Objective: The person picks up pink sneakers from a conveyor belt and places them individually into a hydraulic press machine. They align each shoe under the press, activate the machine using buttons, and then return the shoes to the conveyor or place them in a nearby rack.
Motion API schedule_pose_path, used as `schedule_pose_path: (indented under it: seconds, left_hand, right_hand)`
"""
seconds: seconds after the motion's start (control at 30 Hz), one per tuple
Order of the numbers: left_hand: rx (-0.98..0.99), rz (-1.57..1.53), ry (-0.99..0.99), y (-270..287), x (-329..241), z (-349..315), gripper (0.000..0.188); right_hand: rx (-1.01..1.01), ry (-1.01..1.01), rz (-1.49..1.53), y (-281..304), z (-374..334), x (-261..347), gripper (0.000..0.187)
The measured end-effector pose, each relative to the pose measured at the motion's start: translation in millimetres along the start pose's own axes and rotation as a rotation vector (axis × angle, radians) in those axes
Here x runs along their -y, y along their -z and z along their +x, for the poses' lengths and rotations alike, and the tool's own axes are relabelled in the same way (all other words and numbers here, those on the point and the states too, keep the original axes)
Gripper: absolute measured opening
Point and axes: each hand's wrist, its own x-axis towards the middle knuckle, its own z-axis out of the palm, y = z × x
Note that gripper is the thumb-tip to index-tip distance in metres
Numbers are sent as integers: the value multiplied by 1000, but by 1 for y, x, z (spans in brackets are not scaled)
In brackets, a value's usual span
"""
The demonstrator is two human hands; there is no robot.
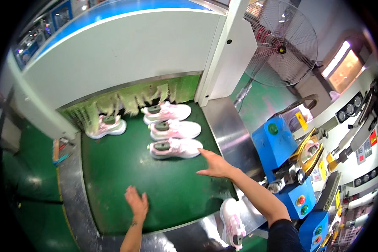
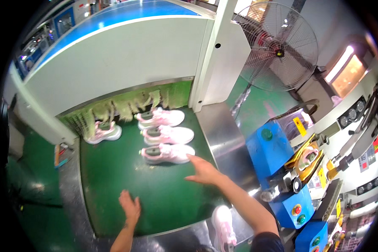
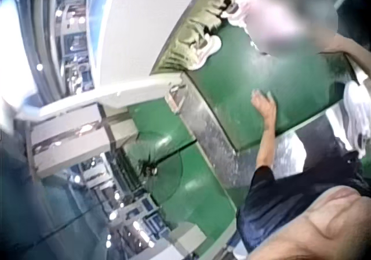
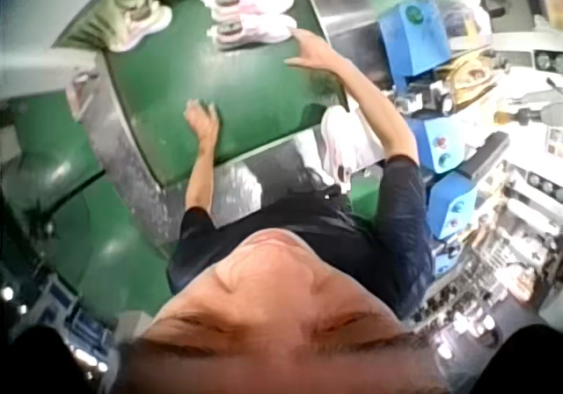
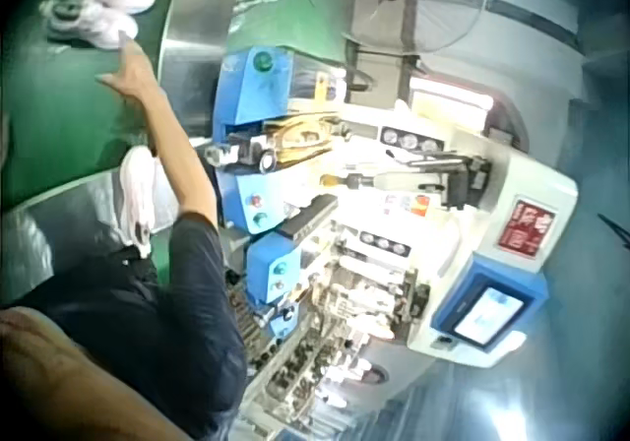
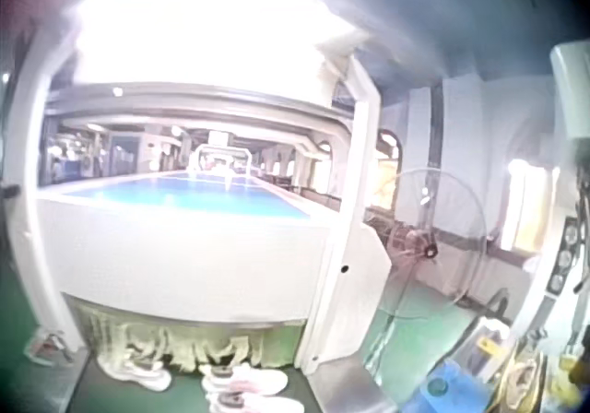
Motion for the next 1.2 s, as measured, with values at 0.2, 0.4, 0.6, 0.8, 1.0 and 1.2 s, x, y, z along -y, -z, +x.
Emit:
schedule_pose_path:
  seconds: [0.2, 0.4, 0.6, 0.8, 1.0, 1.2]
  left_hand:
    - [-13, 39, 53, 20, 8, 2, 55]
    - [-41, 10, 34, 1, 36, 29, 53]
    - [594, -1142, 589, 49, -54, 39, 43]
    - [1388, -1445, 713, 228, -245, -34, 47]
    - [1364, -1799, 294, 208, -324, -89, 39]
    - [1130, -1261, 139, 124, -399, -196, 51]
  right_hand:
    - [-99, 0, 22, -81, 127, -32, 78]
    - [275, -550, -96, -111, 94, 29, 74]
    - [-93, -462, 733, -80, -146, 132, 106]
    - [-131, 432, 260, 57, -205, 160, 81]
    - [-607, -135, 1155, -3, -365, 184, 82]
    - [-962, -282, 546, 6, -459, 140, 69]
